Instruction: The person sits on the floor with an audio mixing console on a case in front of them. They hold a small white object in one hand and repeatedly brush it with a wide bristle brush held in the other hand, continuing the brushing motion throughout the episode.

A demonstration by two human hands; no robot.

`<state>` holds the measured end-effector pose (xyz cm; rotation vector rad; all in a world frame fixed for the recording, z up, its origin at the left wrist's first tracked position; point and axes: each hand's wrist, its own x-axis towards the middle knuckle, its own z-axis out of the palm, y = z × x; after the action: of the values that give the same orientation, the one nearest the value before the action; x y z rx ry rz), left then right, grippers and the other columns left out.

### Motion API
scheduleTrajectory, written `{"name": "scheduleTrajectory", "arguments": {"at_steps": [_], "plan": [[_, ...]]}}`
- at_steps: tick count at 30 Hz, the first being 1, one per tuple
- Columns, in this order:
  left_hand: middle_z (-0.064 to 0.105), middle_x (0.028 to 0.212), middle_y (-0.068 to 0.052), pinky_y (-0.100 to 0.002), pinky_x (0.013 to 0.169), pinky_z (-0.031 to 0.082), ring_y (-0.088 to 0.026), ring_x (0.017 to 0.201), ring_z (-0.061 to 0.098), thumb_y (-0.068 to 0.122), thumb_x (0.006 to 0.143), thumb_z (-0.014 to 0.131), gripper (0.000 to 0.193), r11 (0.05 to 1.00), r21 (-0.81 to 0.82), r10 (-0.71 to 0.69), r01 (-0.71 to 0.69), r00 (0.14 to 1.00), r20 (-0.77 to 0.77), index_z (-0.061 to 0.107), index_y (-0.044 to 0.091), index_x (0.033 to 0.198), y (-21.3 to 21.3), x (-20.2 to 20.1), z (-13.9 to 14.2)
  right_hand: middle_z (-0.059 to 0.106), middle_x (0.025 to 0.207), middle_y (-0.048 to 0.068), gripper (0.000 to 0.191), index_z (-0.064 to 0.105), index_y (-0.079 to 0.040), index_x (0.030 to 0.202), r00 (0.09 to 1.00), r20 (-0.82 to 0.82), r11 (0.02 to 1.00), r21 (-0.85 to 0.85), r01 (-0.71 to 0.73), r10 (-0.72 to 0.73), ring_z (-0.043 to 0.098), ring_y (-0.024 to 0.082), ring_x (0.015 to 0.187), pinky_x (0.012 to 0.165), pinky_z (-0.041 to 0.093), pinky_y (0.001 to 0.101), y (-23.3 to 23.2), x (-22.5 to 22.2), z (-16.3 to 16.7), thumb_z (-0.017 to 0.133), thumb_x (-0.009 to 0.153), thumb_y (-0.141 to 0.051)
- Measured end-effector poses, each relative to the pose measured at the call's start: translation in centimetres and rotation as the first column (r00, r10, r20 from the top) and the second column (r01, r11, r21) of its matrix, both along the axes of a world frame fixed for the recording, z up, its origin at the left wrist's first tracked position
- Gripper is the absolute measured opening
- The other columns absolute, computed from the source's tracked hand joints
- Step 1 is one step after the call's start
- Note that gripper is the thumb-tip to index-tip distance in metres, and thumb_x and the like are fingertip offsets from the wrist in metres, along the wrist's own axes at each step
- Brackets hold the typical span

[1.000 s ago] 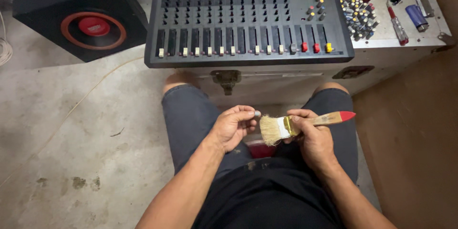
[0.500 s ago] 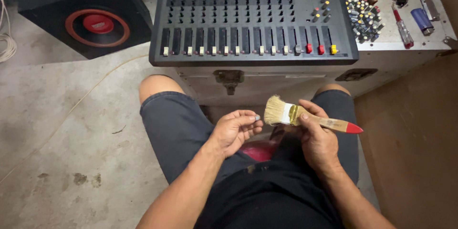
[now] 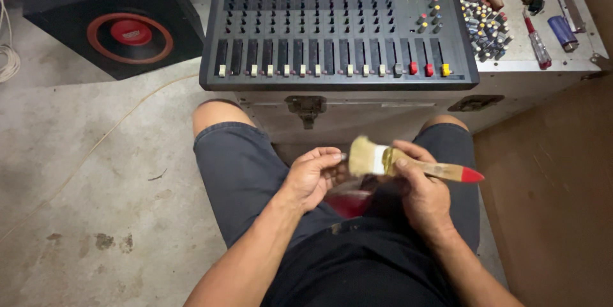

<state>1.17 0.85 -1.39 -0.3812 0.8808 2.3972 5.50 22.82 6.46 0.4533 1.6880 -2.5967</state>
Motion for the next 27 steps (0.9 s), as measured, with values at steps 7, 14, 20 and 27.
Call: {"name": "scheduleTrajectory", "arguments": {"at_steps": [7, 14, 20, 27], "plan": [[0.075, 0.1, -0.008, -0.033, 0.075, 0.057, -0.016, 0.085, 0.069, 0.006, 0.097, 0.068, 0.008, 0.999, -0.002, 0.04, -0.04, 0.999, -0.027, 0.066, 0.006, 0.104, 0.5, 0.2, 0.6, 0.071, 0.106, 0.014, 0.038, 0.064, 0.009, 0.124, 0.973, 0.116, 0.979, 0.025, -0.201, 0.197, 0.069, 0.021, 0.093, 0.081, 0.057, 0.0337, 0.6, 0.3, -0.2, 0.06, 0.09, -0.008], [0.074, 0.099, -0.01, -0.036, 0.083, 0.061, -0.018, 0.088, 0.071, 0.003, 0.096, 0.065, 0.01, 0.997, 0.063, 0.047, -0.045, 0.998, -0.044, 0.066, 0.002, 0.106, 0.4, 0.3, 1.6, 0.07, 0.106, 0.017, 0.036, 0.061, 0.005, 0.125, 0.998, 0.055, 0.999, -0.033, -0.036, 0.038, 0.069, 0.027, 0.091, 0.072, 0.06, 0.0381, 1.5, -0.2, -0.4, 0.055, 0.094, -0.01], [0.073, 0.101, -0.01, -0.034, 0.086, 0.06, -0.019, 0.092, 0.072, 0.001, 0.096, 0.064, 0.012, 0.993, 0.094, 0.07, -0.064, 0.996, -0.062, 0.067, -0.001, 0.108, 0.3, 0.0, 1.6, 0.069, 0.109, 0.016, 0.039, 0.056, 0.004, 0.129, 0.999, 0.036, 0.993, -0.114, -0.011, 0.015, 0.07, 0.027, 0.094, 0.07, 0.061, 0.0396, 1.6, -0.4, -0.4, 0.052, 0.095, -0.012], [0.073, 0.101, -0.01, -0.033, 0.086, 0.06, -0.019, 0.091, 0.071, -0.002, 0.095, 0.064, 0.015, 0.995, 0.071, 0.077, -0.072, 0.995, -0.069, 0.068, -0.002, 0.109, 0.5, -0.1, 1.8, 0.069, 0.109, 0.016, 0.039, 0.057, 0.004, 0.129, 0.999, 0.034, 0.995, -0.095, -0.01, 0.013, 0.07, 0.027, 0.096, 0.071, 0.061, 0.0397, 1.9, -0.5, -0.9, 0.052, 0.095, -0.013]]}}
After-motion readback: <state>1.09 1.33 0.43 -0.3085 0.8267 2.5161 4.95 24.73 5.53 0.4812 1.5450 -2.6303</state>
